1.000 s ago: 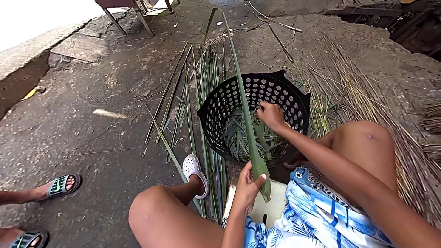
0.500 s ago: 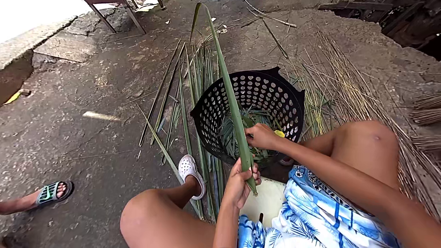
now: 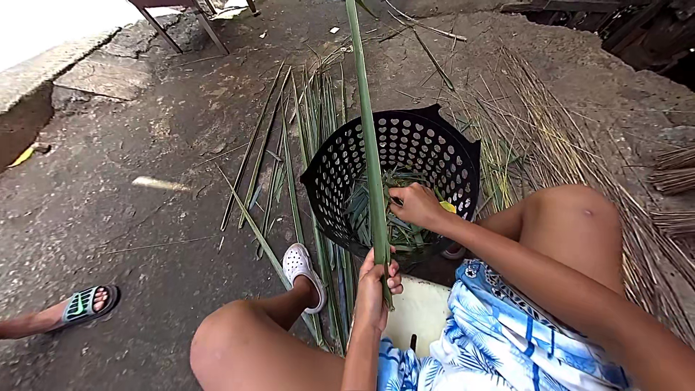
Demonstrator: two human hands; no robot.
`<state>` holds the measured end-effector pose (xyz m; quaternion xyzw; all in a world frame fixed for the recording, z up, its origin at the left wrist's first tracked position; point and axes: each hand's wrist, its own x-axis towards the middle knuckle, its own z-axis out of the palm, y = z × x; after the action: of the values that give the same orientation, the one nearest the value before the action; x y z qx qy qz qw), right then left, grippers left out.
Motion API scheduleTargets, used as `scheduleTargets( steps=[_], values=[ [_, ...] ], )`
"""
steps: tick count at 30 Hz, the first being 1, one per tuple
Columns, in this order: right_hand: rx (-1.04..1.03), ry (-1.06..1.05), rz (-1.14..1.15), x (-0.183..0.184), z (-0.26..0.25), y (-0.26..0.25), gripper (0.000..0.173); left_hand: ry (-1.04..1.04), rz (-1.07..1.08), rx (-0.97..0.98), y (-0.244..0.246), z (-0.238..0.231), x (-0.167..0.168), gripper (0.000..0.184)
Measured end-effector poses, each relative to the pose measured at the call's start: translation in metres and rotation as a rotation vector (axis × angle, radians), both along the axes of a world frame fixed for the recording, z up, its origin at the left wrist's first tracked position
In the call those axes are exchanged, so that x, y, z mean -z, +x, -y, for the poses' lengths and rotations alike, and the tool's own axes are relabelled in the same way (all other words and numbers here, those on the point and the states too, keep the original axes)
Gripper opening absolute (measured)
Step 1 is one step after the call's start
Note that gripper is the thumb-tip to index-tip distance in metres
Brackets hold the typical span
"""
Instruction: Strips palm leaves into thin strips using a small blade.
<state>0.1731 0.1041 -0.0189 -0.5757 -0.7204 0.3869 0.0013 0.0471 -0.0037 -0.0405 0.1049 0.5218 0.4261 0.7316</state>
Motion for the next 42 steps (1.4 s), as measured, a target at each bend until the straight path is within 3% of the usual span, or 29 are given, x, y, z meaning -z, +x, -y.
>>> scheduleTargets(
  steps=[5, 14, 26, 29, 33, 37, 42],
  values=[
    [0.036, -0.015, 0.037, 0.001, -0.001, -0.004, 0.030, 0.051, -0.255, 0.093, 0.010, 0.000, -0.008, 0.032],
    [0.160, -0.061, 0.097, 0.008, -0.009, -0.021, 0.032, 0.124, -0.494, 0.149, 0.012, 0.004, -0.004, 0.034],
    [0.430, -0.005, -0.001, 0.022, -0.036, -0.004, 0.023, 0.065, -0.405, 0.188, 0.011, 0.008, -0.005, 0.031],
    [0.412, 0.032, -0.054, 0.030, -0.034, 0.000, 0.021, 0.067, -0.339, 0.144, 0.011, 0.001, -0.004, 0.031],
    [0.339, 0.001, -0.326, 0.039, -0.022, 0.012, 0.018, 0.090, -0.299, 0.102, 0.012, -0.007, -0.003, 0.030],
    [0.269, -0.337, -0.518, 0.016, 0.004, 0.015, 0.030, 0.225, -0.498, 0.203, 0.014, -0.009, -0.001, 0.034],
    [-0.049, -0.338, -0.532, 0.009, 0.012, 0.028, 0.027, 0.305, -0.711, 0.297, 0.016, -0.008, 0.003, 0.040]
  ],
)
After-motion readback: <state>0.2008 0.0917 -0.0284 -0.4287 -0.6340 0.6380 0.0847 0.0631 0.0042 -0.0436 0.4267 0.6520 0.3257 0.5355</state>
